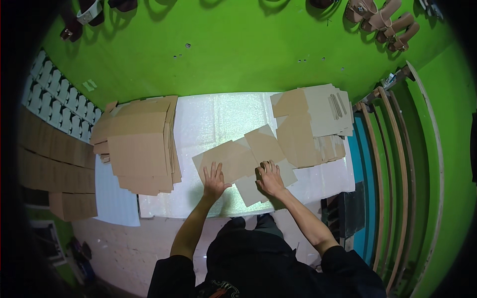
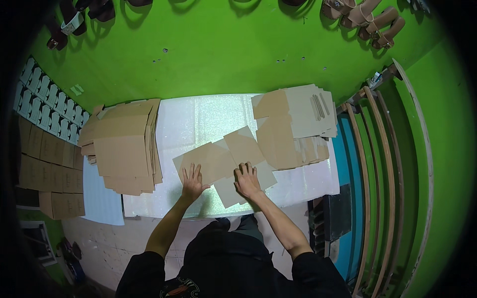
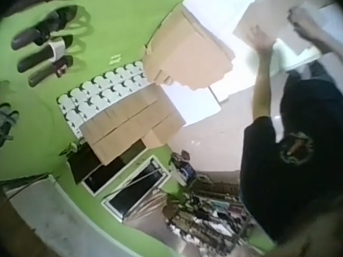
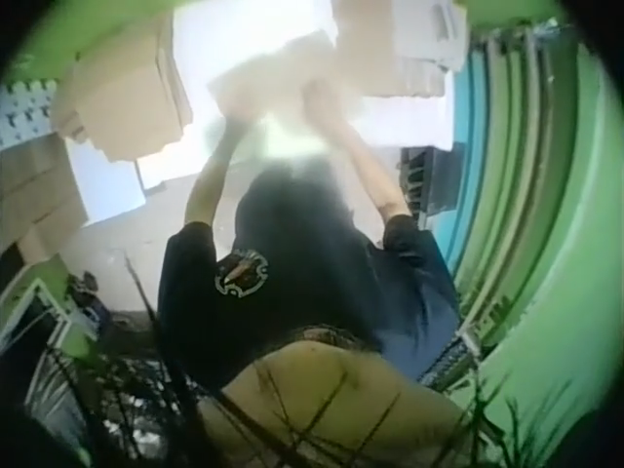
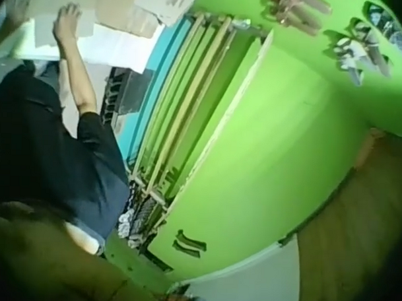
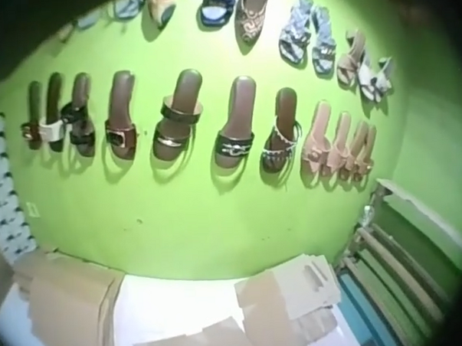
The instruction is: Fold flat cardboard sheets into structured shoe boxes for packaging.
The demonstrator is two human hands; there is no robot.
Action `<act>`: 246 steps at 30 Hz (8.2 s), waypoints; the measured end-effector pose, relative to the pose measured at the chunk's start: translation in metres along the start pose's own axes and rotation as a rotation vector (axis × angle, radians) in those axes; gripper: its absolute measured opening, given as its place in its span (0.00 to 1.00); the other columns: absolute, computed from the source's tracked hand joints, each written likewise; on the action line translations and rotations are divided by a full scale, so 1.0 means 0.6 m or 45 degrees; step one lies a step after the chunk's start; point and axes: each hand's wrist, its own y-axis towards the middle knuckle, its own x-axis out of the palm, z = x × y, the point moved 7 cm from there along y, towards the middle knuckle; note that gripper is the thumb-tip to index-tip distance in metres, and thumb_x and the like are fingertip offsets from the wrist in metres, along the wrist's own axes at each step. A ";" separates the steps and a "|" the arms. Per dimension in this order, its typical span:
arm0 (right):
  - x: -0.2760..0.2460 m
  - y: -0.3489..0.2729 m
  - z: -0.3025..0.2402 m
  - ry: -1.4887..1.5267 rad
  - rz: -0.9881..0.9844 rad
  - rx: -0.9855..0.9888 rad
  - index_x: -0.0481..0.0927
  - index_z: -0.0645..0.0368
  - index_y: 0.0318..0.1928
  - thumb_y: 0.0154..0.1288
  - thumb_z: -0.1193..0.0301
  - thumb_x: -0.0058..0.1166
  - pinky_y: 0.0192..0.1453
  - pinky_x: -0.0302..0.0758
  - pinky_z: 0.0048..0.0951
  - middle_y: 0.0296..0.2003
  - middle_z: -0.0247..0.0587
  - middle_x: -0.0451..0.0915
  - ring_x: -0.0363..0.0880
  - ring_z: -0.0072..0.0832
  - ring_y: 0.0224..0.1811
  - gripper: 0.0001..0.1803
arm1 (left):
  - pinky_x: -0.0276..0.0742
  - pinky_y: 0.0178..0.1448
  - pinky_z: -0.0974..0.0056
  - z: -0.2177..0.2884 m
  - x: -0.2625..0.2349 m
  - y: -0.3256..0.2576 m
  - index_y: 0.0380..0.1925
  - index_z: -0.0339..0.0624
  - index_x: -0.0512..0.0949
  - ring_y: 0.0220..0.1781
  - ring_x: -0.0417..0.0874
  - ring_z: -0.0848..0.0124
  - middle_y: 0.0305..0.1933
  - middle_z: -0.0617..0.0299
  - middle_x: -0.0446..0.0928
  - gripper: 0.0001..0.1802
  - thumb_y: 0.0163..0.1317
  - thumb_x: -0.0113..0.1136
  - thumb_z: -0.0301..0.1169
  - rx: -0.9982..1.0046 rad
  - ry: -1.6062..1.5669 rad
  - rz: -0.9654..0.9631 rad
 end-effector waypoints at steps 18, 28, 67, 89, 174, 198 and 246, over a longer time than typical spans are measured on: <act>0.030 0.068 -0.013 -0.259 0.051 -0.279 0.67 0.57 0.67 0.60 0.57 0.66 0.75 0.52 0.67 0.69 0.55 0.61 0.53 0.57 0.76 0.38 | 0.60 0.74 0.36 -0.002 0.004 0.007 0.53 0.30 0.79 0.75 0.67 0.55 0.71 0.55 0.70 0.21 0.66 0.52 0.33 0.333 0.204 0.113; 0.020 0.186 0.005 -0.064 0.075 -0.121 0.73 0.65 0.62 0.69 0.45 0.52 0.75 0.48 0.71 0.72 0.58 0.57 0.46 0.60 0.78 0.36 | 0.38 0.76 0.24 -0.041 -0.030 -0.062 0.68 0.30 0.66 0.81 0.49 0.41 0.78 0.43 0.56 0.52 0.54 0.67 0.60 -0.443 0.051 -0.093; -0.233 -0.001 -0.056 0.475 0.733 -0.241 0.84 0.55 0.46 0.67 0.64 0.61 0.78 0.42 0.67 0.71 0.52 0.63 0.47 0.61 0.78 0.12 | 0.36 0.75 0.22 -0.001 -0.370 0.013 0.25 0.44 0.86 0.79 0.55 0.44 0.71 0.55 0.69 0.03 0.51 0.72 0.30 -0.050 -0.234 0.461; -0.102 -0.163 -0.092 -0.259 0.247 -0.519 0.85 0.59 0.35 0.67 0.65 0.53 0.77 0.39 0.76 0.72 0.48 0.64 0.47 0.53 0.81 0.12 | 0.30 0.76 0.23 0.051 -0.282 -0.099 0.29 0.34 0.85 0.74 0.58 0.40 0.66 0.44 0.70 0.16 0.56 0.66 0.39 -0.743 -0.037 0.284; 0.040 -0.121 0.030 0.147 -0.065 0.415 0.87 0.68 0.43 0.70 0.61 0.49 0.69 0.51 0.81 0.67 0.53 0.69 0.55 0.62 0.74 0.22 | 0.45 0.73 0.22 -0.100 -0.060 -0.179 0.35 0.30 0.86 0.78 0.51 0.34 0.75 0.37 0.61 0.17 0.55 0.66 0.36 -0.812 -0.372 -0.392; 0.015 -0.147 0.007 0.687 -0.592 0.577 0.75 0.74 0.64 0.45 0.20 0.55 0.76 0.45 0.73 0.74 0.74 0.51 0.38 0.72 0.79 0.67 | 0.60 0.75 0.42 -0.084 -0.063 -0.191 0.45 0.28 0.85 0.75 0.60 0.41 0.70 0.41 0.69 0.19 0.56 0.63 0.29 -0.756 -0.525 -0.140; 0.077 -0.182 -0.221 0.105 0.137 -0.043 0.63 0.52 0.74 0.67 0.47 0.58 0.79 0.48 0.62 0.76 0.56 0.53 0.47 0.59 0.79 0.42 | 0.47 0.74 0.25 -0.088 -0.109 -0.164 0.34 0.36 0.87 0.74 0.61 0.41 0.68 0.42 0.70 0.16 0.65 0.59 0.39 -0.513 -0.421 -0.241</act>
